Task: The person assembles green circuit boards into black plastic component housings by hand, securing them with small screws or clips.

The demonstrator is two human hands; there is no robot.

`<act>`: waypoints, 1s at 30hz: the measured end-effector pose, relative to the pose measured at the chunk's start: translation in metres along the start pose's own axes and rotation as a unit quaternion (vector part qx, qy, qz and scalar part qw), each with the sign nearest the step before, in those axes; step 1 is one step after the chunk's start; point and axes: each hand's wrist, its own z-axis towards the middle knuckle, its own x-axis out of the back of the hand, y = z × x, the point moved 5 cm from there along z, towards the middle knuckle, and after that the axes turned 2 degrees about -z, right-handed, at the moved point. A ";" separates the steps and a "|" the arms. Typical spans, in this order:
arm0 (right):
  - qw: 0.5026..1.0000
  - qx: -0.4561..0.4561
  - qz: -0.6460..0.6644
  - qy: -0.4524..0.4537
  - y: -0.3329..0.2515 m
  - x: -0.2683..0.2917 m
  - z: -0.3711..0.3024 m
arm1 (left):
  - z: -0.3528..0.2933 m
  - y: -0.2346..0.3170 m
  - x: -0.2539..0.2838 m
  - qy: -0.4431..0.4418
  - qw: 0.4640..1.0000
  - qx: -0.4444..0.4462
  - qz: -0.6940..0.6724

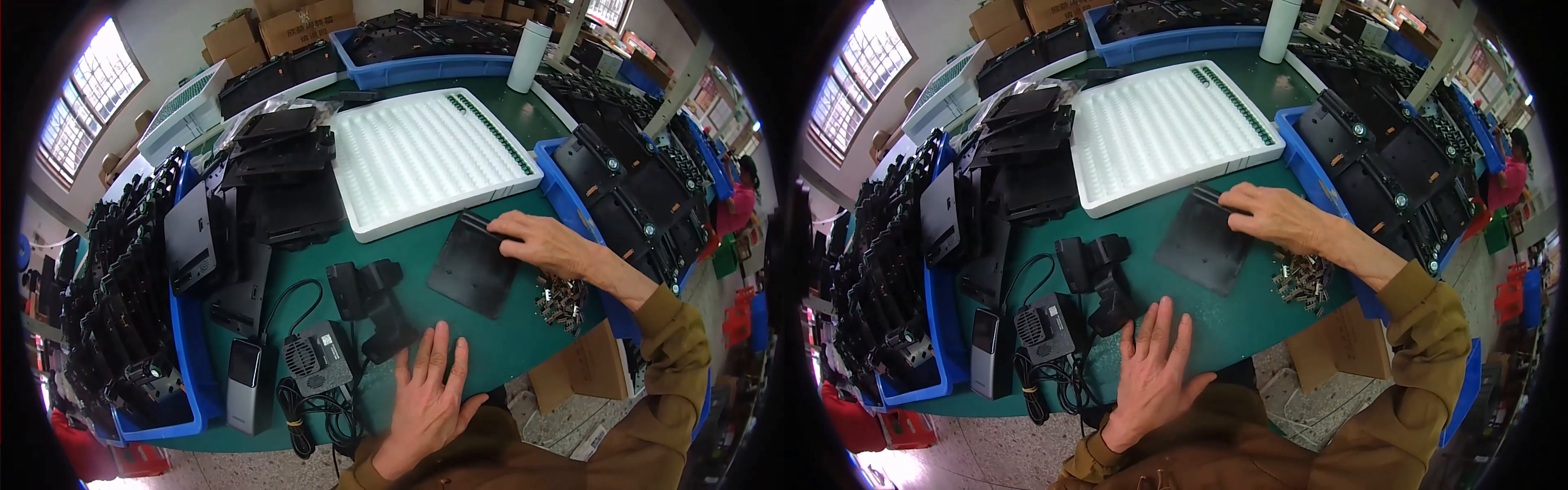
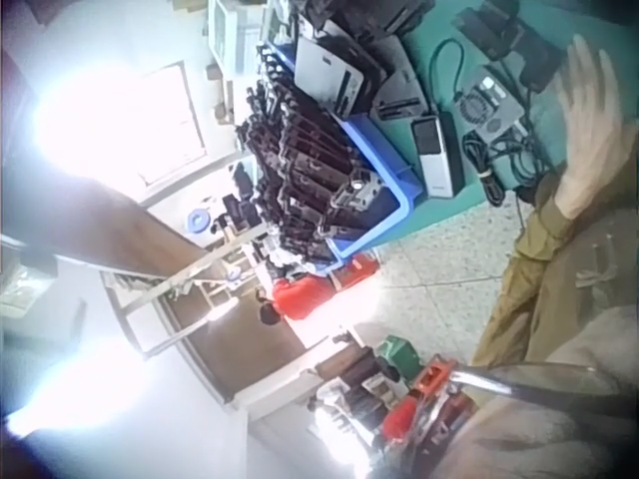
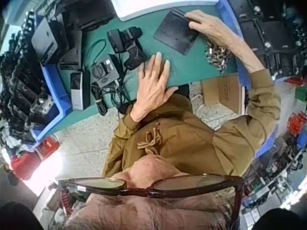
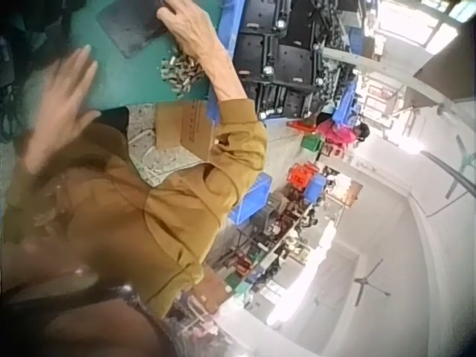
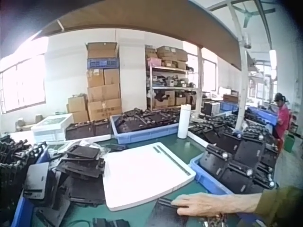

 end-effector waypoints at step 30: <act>0.956 -0.132 0.202 0.169 0.001 0.012 0.067 | 0.005 0.004 0.004 -0.053 0.997 0.007 0.060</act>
